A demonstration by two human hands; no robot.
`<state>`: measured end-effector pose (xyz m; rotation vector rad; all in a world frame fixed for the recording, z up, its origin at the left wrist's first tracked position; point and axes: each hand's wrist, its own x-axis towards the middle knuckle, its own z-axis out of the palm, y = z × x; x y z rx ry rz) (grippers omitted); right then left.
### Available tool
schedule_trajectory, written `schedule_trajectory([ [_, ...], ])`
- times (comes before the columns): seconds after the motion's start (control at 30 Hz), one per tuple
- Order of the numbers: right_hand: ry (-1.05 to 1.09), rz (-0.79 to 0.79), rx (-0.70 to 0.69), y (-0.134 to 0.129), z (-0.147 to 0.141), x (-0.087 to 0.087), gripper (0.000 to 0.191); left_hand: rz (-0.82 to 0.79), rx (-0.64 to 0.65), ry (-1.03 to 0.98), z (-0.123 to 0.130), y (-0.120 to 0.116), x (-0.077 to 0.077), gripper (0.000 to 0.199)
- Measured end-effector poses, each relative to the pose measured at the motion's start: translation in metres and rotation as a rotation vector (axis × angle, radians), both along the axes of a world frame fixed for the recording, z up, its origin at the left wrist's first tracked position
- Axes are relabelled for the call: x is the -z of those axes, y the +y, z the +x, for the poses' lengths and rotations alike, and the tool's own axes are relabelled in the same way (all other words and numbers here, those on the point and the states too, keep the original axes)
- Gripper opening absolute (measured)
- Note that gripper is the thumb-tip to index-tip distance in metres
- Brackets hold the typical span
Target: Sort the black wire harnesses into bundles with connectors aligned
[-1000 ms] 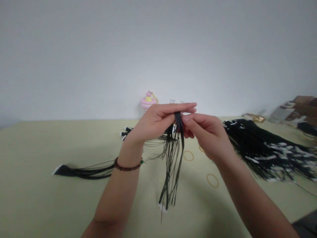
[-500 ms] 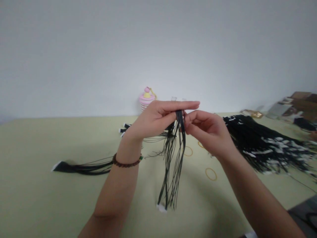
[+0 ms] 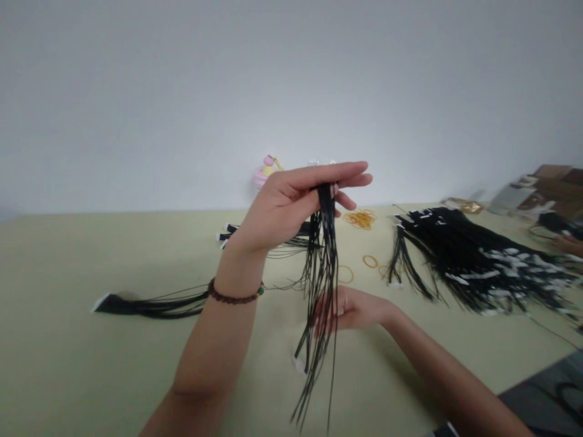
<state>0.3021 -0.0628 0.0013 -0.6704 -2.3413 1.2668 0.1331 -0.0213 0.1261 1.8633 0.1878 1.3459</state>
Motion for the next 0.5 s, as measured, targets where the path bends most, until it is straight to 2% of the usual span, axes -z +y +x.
schedule_trajectory([
  [0.1, 0.004, -0.053, -0.124, 0.003, -0.013, 0.003, 0.025, -0.009, 0.042, 0.037, 0.004, 0.001, 0.002, 0.025],
  [0.2, 0.025, -0.199, -0.199, 0.001, -0.017, 0.004, 0.026, -0.012, 0.083, 0.042, 0.006, 0.004, 0.003, 0.026],
  [0.3, 0.076, -0.359, -0.267, 0.000, -0.012, 0.012, 0.031, -0.030, 0.039, 0.010, 0.005, 0.010, 0.004, 0.027],
  [0.4, 0.115, -0.408, -0.230, -0.001, -0.006, 0.021, 0.033, -0.074, -0.029, -0.020, 0.001, 0.018, 0.005, 0.028],
  [0.5, 0.090, -0.340, -0.110, -0.001, 0.001, 0.022, 0.031, -0.111, -0.023, -0.040, -0.003, 0.023, 0.006, 0.028],
])
